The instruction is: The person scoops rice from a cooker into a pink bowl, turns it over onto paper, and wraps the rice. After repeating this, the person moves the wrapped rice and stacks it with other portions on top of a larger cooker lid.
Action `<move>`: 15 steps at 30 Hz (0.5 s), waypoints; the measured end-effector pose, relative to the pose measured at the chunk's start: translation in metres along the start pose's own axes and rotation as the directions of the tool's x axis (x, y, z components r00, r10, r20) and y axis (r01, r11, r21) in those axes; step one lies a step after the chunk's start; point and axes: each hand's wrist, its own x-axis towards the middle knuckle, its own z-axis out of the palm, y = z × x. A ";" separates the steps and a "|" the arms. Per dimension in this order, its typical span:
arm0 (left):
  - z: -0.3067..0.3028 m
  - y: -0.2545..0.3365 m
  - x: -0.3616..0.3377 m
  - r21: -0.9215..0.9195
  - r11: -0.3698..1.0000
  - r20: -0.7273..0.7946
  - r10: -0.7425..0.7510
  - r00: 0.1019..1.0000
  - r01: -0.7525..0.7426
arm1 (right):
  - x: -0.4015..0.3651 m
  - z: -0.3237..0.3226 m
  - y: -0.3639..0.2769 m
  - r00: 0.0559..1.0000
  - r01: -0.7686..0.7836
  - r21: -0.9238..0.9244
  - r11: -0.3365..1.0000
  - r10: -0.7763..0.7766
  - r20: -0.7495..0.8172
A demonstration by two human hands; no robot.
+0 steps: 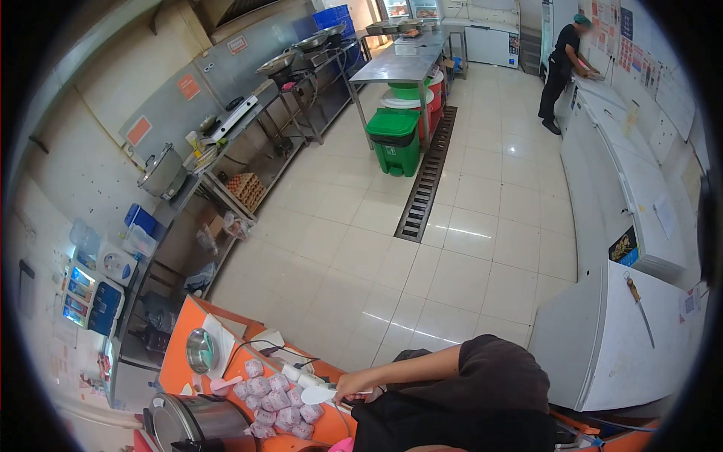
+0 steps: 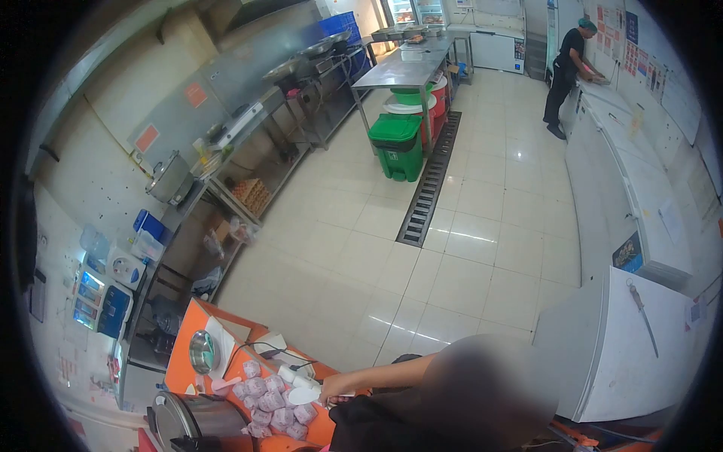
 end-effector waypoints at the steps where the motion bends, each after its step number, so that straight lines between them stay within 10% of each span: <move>1: 0.000 -0.002 -0.002 0.000 1.000 0.000 0.000 1.000 0.000 | -0.003 0.001 -0.003 1.000 0.015 0.001 1.000 -0.015 -0.006; 15: -0.002 -0.003 -0.012 0.037 0.999 0.001 -0.015 1.000 0.015 | 0.001 0.008 -0.002 1.000 -0.020 -0.027 0.999 0.020 0.023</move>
